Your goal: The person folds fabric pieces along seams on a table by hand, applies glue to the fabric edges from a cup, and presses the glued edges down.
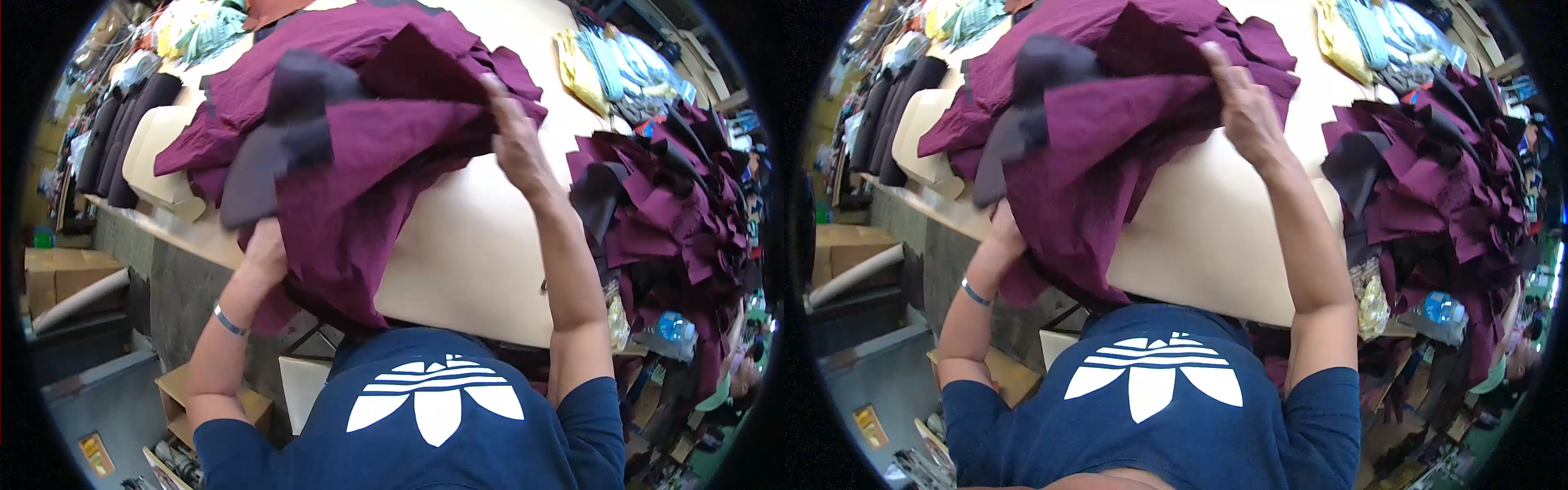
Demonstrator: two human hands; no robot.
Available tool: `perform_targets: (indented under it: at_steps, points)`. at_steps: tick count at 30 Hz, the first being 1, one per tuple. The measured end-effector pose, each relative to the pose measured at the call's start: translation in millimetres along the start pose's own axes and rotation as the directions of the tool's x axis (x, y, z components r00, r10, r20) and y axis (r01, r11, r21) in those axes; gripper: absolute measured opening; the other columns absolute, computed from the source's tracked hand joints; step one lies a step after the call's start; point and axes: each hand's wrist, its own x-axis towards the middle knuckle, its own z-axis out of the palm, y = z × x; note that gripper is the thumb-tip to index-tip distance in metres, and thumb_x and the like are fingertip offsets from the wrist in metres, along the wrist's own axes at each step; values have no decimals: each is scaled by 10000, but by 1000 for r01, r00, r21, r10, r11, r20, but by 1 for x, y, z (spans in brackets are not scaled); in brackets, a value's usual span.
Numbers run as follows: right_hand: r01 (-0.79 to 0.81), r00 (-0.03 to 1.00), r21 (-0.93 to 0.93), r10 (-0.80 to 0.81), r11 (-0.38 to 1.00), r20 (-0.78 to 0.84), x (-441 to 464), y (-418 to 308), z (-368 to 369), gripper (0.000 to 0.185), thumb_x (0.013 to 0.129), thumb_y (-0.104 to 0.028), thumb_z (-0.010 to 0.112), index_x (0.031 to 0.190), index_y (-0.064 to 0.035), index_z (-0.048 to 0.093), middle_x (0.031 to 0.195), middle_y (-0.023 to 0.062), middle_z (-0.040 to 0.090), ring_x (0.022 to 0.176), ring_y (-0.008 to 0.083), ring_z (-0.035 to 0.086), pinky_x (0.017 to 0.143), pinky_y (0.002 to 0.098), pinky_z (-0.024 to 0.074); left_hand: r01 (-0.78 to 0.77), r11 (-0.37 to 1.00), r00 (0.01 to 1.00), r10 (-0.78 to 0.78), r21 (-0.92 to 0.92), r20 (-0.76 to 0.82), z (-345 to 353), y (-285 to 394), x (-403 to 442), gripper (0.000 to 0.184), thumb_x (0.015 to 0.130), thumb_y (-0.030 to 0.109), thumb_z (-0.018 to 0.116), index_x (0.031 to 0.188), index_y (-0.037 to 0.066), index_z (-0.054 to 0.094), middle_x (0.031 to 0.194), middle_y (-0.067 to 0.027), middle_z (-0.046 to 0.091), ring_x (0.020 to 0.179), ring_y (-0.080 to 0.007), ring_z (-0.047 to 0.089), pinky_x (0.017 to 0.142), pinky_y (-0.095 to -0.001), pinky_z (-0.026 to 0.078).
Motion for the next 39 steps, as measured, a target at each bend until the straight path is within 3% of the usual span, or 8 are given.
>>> perform_targets:
  at_steps: [3,9,15,22,26,34,35,39]
  points:
    - [-69,966,-288,-8,955,-260,-57,-11,-60,734,730,115,515,1401,-66,280,1318,179,443,1055,383,521,868,414,433,22,889,947,-165,-457,-276,-37,4,64,365,734,68,559,1097,36,562,1066,-149,580,978,-347,537,846,-404,436]
    - [-354,912,133,373,926,-170,-201,-60,-15,776,674,48,687,1360,2,328,1280,176,487,1107,317,495,861,361,464,-252,911,961,275,327,-26,-53,-31,125,57,756,78,497,809,89,480,824,-79,457,784,-225,544,759,-354,456]
    - [-202,978,97,206,975,-31,-208,-98,11,715,717,-41,699,1343,-20,356,1197,144,556,901,233,608,907,421,406,-167,841,986,128,515,111,-44,-125,107,193,787,48,480,966,54,551,1065,-100,562,1002,-249,553,927,-370,387]
    - [-505,856,99,512,858,-71,-172,-69,-11,716,778,-164,657,1383,-41,295,1127,147,567,911,283,591,880,421,389,-136,952,915,227,273,-335,-60,42,111,208,712,29,577,902,105,614,960,-44,612,903,-221,607,824,-359,459]
    - [-571,813,-109,579,814,62,-158,-47,-5,736,799,-264,645,1401,-85,262,1194,186,531,963,335,580,863,440,426,-307,946,951,309,-101,4,-15,91,125,448,739,16,561,1171,129,519,1279,-60,483,903,-262,601,771,-349,484]
    - [-832,515,41,743,553,426,-170,-56,-17,834,728,-171,683,1416,-103,216,1037,234,593,883,392,595,801,418,467,-83,951,964,152,-297,220,65,67,143,169,815,88,534,981,89,502,937,-125,539,809,-340,594,670,-435,485]
    - [-666,733,83,628,742,262,-185,-51,-7,845,688,-83,658,1411,-80,221,887,223,616,744,363,608,741,396,474,-82,949,986,122,-305,117,68,66,142,115,828,89,510,942,88,491,902,-129,554,818,-347,587,669,-447,475]
    - [-630,750,365,659,685,58,-203,-46,2,835,657,-22,613,1401,-59,234,785,206,600,667,328,598,712,379,472,85,985,892,-142,-149,-429,55,43,157,75,808,63,539,882,69,537,820,-129,547,730,-334,591,614,-406,485]
